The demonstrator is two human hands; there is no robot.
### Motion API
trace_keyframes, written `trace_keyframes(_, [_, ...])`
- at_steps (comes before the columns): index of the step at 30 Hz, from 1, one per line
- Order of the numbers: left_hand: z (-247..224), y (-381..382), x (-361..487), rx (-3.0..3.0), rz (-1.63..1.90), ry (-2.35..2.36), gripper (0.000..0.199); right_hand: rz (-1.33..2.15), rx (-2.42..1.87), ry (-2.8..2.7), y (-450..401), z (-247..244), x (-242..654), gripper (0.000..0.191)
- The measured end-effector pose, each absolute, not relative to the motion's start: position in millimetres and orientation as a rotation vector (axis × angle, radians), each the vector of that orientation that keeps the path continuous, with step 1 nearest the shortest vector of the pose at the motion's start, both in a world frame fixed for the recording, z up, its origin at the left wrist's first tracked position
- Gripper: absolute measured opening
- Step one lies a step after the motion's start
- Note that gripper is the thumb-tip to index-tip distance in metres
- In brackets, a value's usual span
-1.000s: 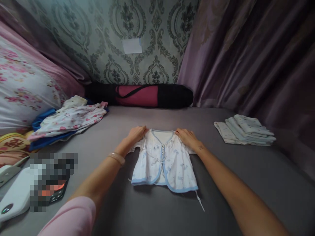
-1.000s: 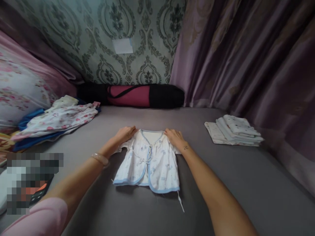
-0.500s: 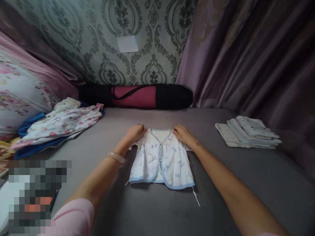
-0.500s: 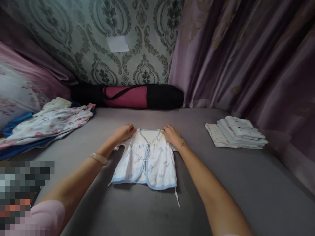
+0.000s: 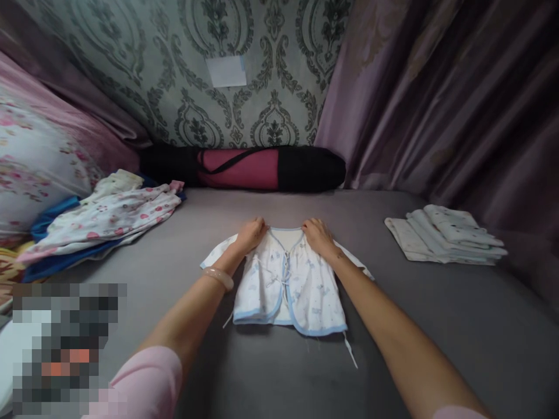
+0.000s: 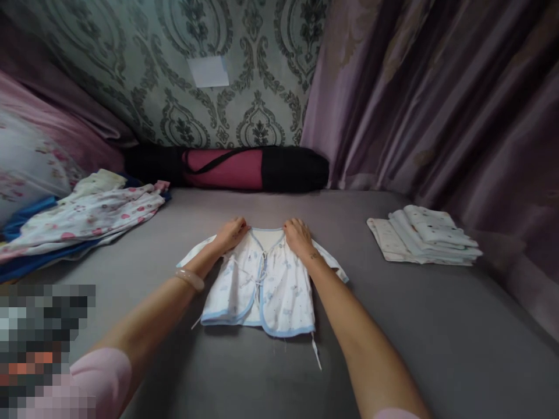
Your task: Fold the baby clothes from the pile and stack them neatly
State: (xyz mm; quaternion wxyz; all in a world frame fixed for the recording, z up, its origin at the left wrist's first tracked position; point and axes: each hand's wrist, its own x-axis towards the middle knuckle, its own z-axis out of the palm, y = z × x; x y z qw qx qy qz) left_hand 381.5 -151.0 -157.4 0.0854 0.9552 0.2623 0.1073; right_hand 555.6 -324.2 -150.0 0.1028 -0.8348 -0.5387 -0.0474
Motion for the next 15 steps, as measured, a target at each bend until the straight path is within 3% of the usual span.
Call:
trace_keyframes(4, [-154.0, -155.2, 380.9, 2.968, 0.259, 0.759, 0.029, -0.211, -2.460, -1.587, -323.8, -154.4, 549.7, 0.028])
trace_keyframes(9, [-137.0, -158.3, 378.3, 2.984, 0.073, 0.722, 0.027, 0.087, -2.321, -1.539, -326.5, -136.7, 563.8, 0.027])
trace_keyframes(15, [-107.9, -180.3, 375.0, 2.967, 0.112, 0.621, 0.029, 0.257, -2.350, -1.013, -414.3, -111.7, 614.9, 0.028])
